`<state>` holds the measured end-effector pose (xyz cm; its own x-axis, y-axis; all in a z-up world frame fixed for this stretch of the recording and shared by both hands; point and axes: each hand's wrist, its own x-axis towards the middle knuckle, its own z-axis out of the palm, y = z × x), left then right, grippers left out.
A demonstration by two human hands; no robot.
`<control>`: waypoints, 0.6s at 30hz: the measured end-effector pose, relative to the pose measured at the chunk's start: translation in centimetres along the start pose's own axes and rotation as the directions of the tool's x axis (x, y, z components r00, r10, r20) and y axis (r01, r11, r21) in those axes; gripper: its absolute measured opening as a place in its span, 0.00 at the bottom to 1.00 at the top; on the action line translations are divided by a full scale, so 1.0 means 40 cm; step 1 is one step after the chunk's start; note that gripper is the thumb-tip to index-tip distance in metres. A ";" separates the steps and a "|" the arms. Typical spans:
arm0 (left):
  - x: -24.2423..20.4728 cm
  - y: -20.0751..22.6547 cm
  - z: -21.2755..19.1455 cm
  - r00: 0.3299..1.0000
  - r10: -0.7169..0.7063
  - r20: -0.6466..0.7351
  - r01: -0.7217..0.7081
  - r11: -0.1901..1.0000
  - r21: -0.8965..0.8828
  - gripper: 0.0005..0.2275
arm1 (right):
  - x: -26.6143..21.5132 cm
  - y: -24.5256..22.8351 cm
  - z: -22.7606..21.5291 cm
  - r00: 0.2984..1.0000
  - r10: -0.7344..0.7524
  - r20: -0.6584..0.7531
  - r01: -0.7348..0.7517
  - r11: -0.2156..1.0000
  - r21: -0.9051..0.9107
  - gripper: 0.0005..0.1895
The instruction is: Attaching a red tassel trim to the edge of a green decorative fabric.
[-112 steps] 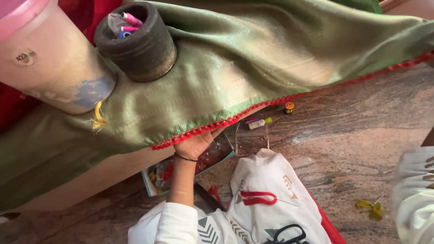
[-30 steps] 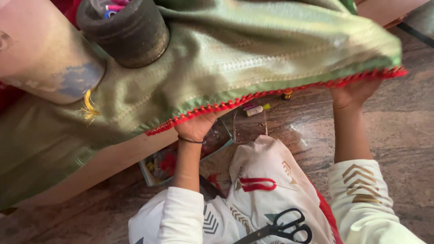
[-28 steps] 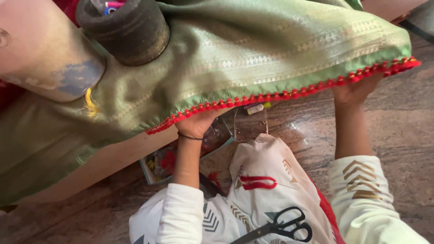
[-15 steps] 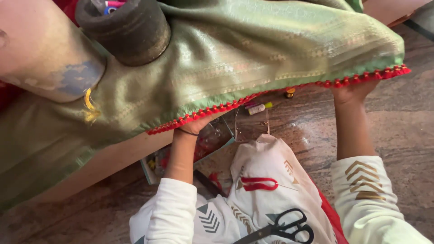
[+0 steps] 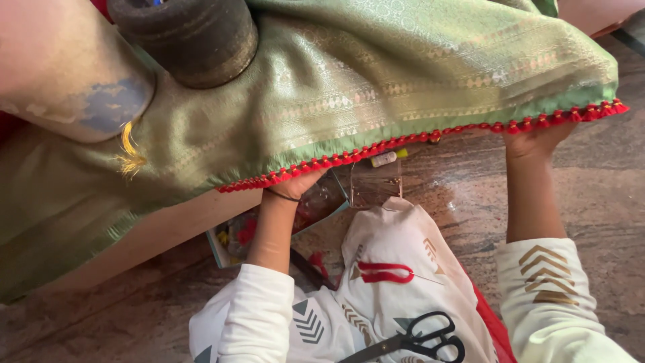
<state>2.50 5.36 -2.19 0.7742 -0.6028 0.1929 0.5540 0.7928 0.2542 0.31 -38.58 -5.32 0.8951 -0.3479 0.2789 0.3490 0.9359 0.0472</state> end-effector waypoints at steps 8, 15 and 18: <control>-0.013 -0.001 -0.010 1.000 0.007 0.020 -0.005 0.995 -0.102 0.31 | 0.001 0.000 -0.008 0.999 0.015 0.048 -0.014 0.999 -0.031 0.35; -0.016 -0.017 -0.022 0.996 0.030 -0.084 -0.043 0.986 -0.163 0.32 | -0.015 0.026 0.037 0.994 -0.022 -0.110 0.037 0.990 0.136 0.36; -0.031 -0.032 0.011 0.998 0.048 0.031 -0.046 0.996 -0.077 0.31 | 0.024 -0.053 -0.095 0.985 0.089 0.146 -0.086 0.996 -0.027 0.33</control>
<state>0.70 5.03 -2.34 0.7901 -0.5664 0.2343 0.5399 0.8241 0.1714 1.49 -41.13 -8.81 0.8725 -0.2515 0.4189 0.2782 0.9605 -0.0027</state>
